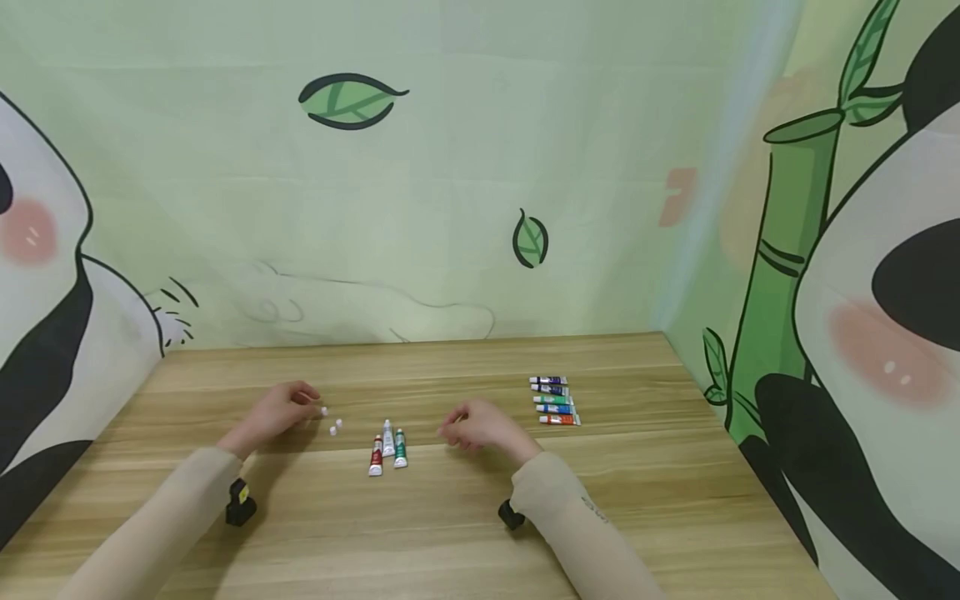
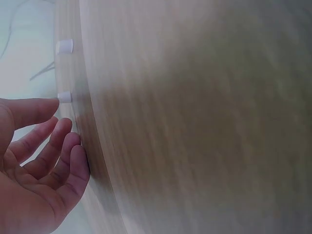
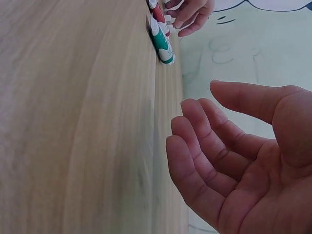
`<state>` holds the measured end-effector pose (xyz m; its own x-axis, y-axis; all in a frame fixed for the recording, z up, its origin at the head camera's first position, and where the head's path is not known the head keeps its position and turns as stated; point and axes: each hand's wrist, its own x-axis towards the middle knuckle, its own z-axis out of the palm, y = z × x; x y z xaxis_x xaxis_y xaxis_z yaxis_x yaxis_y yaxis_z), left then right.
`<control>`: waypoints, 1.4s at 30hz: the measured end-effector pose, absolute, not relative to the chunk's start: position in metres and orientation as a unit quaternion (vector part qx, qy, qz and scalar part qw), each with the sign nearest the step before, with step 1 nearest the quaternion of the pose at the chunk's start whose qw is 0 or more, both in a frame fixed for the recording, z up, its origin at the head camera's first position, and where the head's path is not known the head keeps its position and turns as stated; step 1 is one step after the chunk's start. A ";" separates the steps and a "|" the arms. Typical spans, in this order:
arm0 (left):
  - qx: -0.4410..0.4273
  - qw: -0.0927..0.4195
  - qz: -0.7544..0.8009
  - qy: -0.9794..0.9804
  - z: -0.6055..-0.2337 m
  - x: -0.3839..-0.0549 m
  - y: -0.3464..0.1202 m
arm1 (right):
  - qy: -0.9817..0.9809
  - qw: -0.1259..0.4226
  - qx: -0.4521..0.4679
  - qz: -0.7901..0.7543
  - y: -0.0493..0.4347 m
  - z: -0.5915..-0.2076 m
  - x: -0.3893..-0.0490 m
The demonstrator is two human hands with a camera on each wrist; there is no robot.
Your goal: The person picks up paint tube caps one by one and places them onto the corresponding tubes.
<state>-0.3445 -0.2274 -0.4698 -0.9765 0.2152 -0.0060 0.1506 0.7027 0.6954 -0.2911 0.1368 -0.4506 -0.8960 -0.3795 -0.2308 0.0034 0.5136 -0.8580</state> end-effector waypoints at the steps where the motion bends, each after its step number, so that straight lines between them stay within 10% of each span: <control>1: 0.095 0.045 0.372 0.922 -0.470 -0.345 -0.226 | 0.846 0.201 -0.109 -0.482 0.136 -0.450 -0.291; 42: 0.186 0.026 0.303 0.934 -0.472 -0.346 -0.217 | 0.889 0.176 -0.161 -0.392 0.098 -0.456 -0.298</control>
<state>-0.3456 -0.2168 -0.4723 -0.9291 0.3641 0.0647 0.3328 0.7471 0.5753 -0.2976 0.0981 -0.4562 -0.8867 -0.4231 -0.1864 -0.1481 0.6418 -0.7524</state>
